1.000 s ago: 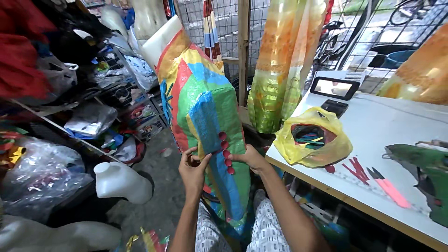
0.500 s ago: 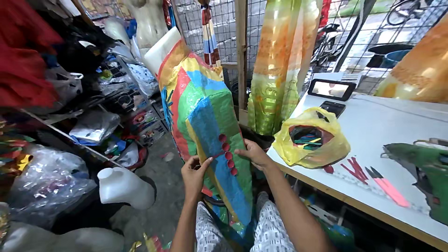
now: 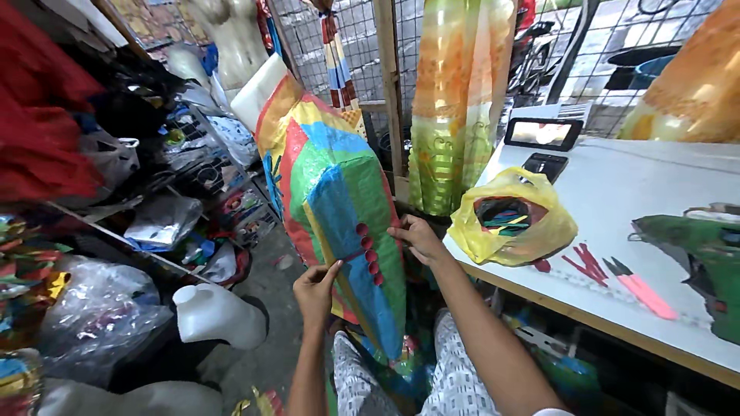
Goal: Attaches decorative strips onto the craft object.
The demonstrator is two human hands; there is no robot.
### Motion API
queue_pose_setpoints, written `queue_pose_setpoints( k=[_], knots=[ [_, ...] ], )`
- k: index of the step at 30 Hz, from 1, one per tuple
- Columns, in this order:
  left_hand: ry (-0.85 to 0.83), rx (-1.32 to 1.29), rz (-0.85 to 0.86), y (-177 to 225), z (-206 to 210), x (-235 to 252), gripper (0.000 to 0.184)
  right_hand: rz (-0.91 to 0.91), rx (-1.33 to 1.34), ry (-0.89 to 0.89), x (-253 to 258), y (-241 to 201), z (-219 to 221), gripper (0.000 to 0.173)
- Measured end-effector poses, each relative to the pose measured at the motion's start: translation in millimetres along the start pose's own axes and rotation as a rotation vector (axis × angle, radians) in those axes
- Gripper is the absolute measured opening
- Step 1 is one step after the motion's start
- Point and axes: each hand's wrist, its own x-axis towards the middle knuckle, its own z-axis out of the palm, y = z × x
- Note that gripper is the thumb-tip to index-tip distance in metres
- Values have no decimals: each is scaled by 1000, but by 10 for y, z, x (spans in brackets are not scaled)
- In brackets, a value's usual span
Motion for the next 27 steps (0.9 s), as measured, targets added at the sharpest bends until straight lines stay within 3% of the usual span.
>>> queue_pose_setpoints(
  k=[2,5,10,14,18,21,27],
  knots=[
    [-88,-24,-69,32,-55,27,12,14,-21,-27,-5,-19,-35,14],
    [-257,-95,-119,32,-147,44,41,56,-94,-92,-31,-77,-102,14],
    [-200,34,-56,95,-144,73,12,88,-262,-160,-99,-199,-138,16],
    [-135,35,-17,34,-114,65,9,21,-367,-71,-173,-202,-101,17],
    [-305,-52,-190,143,-97,85,27,22,-361,-59,-245,-210,-41,19],
    [-288,1,-227,184,44,121,13,57,-351,-68,-299,-186,18,21],
    [-192,30,-224,167,184,167,8,71,-274,-25,-231,-145,75,19]
  ],
)
